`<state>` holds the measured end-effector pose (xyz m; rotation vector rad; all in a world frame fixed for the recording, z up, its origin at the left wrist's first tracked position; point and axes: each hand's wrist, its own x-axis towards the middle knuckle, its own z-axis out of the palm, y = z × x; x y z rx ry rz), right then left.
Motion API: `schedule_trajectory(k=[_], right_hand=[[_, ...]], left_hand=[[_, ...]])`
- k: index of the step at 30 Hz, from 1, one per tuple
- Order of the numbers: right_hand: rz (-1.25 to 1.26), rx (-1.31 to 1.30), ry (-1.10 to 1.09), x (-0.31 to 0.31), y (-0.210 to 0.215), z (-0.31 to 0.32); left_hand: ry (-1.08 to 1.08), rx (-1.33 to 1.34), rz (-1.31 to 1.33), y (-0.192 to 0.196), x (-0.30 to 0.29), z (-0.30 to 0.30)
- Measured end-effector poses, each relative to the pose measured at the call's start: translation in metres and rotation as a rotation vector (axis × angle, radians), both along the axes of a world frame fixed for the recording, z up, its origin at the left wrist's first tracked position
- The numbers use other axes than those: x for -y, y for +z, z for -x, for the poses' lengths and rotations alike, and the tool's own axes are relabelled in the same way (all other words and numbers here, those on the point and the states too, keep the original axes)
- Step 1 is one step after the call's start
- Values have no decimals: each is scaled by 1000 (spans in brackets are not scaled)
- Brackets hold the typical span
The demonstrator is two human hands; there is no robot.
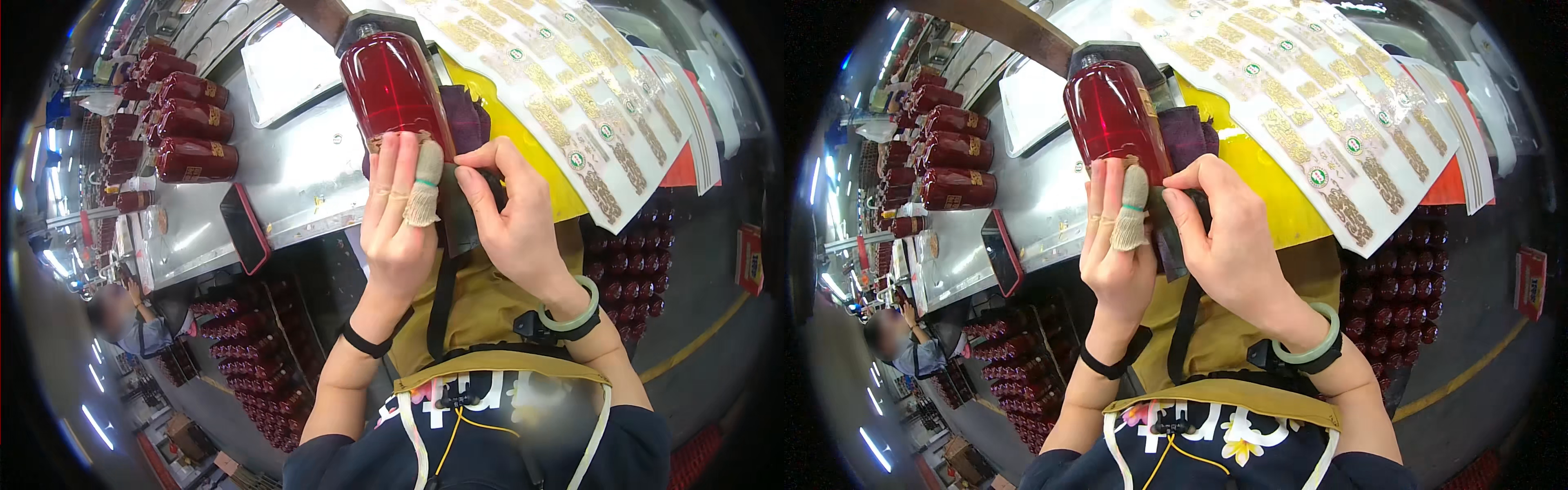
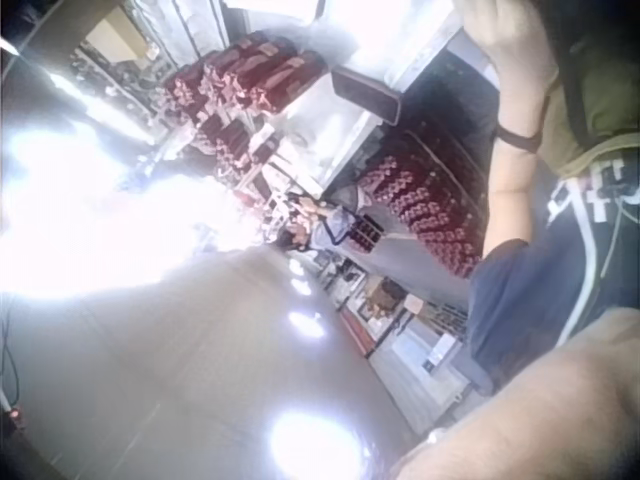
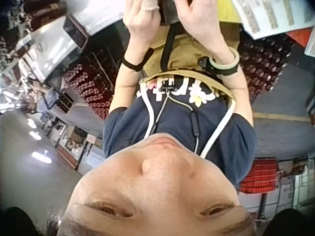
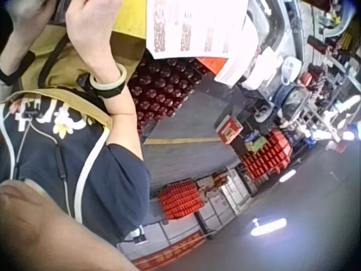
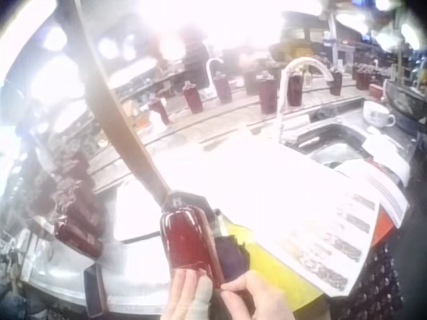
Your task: Applying decorative gold labels to red wine bottles at a factory workstation.
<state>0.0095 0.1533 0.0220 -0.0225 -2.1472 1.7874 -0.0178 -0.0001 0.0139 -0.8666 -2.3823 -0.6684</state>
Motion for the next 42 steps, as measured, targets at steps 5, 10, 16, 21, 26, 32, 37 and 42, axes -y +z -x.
schedule_trajectory(k=[5, 10, 16, 21, 26, 32, 37, 42], right_hand=[[10, 139, -4, -10, 3, 1], [-120, 147, -58, -24, -1, 4], [-67, 162, -3, -15, 4, -3], [-109, 197, -100, -42, -4, 3], [157, 154, -83, -35, 6, 1], [-183, 164, -44, -26, -4, 7], [-82, 93, -61, -30, 10, 30], [84, 122, 128, -33, 14, 47]], left_hand=[[157, 203, -227, -19, 23, -16], [136, 134, -225, -7, 10, -11], [297, 176, -420, -10, 7, 2], [199, 365, -342, 2, 14, 0], [106, 130, -306, 5, 11, 0], [90, 188, -408, 7, 10, 2], [165, 177, -332, 5, 12, 1], [116, 184, -326, 1, 13, 2]])
